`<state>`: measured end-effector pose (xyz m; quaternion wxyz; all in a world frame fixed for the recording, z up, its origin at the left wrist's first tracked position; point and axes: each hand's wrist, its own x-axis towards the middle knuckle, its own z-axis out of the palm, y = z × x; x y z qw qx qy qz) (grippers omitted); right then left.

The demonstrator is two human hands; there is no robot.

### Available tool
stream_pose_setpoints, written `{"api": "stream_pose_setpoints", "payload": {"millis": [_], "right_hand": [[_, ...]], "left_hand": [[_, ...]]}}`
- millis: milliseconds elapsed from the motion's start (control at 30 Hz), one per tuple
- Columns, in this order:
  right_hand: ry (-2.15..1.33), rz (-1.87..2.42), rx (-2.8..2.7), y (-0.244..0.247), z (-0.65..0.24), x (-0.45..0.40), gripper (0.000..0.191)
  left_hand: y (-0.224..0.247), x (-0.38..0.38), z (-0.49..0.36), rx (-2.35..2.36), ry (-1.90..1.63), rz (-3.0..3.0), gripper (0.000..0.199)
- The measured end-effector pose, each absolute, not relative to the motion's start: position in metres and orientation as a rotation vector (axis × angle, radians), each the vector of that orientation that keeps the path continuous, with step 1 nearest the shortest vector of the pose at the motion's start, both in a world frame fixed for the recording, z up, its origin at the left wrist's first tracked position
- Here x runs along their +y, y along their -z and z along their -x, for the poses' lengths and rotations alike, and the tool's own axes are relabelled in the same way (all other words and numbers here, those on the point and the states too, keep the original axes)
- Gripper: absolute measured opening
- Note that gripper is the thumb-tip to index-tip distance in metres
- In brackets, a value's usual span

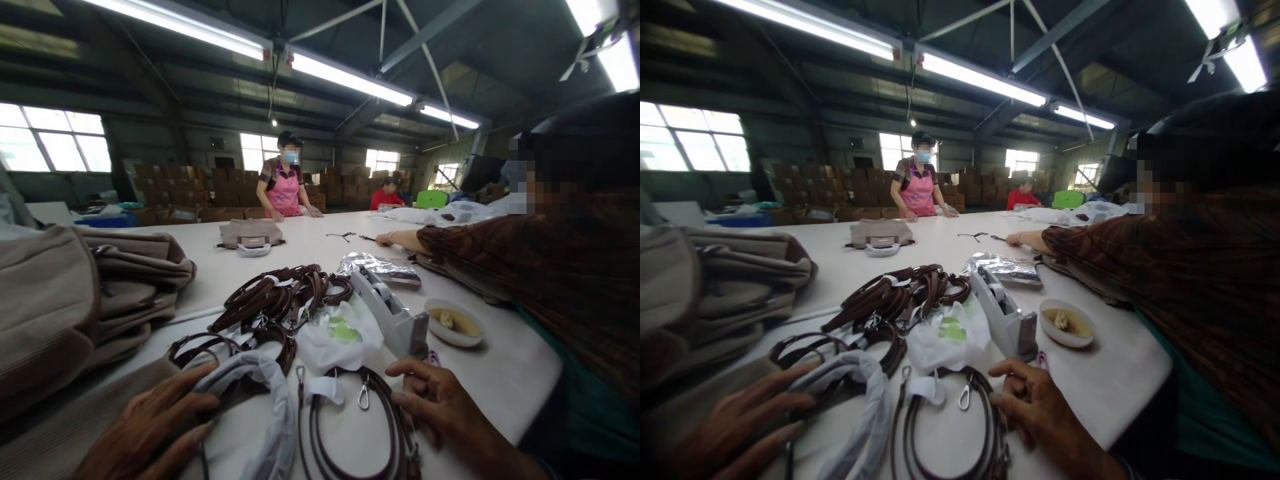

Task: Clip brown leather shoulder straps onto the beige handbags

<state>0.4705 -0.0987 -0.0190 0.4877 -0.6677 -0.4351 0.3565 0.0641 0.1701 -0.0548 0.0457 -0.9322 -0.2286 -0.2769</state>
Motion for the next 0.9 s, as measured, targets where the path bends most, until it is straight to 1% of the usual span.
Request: {"api": "stream_pose_setpoints", "payload": {"millis": [200,333,600,900], "right_hand": [[-0.806,1.639,-1.055,0.02,-0.469,-0.097,0.057],[-0.809,1.598,-1.061,0.024,-0.47,-0.097,0.056],[-0.819,1.582,-1.069,0.023,-0.469,-0.097,0.052],[-0.836,1.581,-1.037,0.018,-0.466,-0.098,0.056]], "left_hand": [[0.033,0.149,-0.075,-0.745,0.896,2.897,0.036],[0.028,0.146,-0.077,-0.734,0.921,2.897,0.037],[0.036,0.154,-0.073,-0.73,0.933,2.869,0.036],[0.05,0.167,-0.065,-0.737,0.885,2.893,0.032]]}}
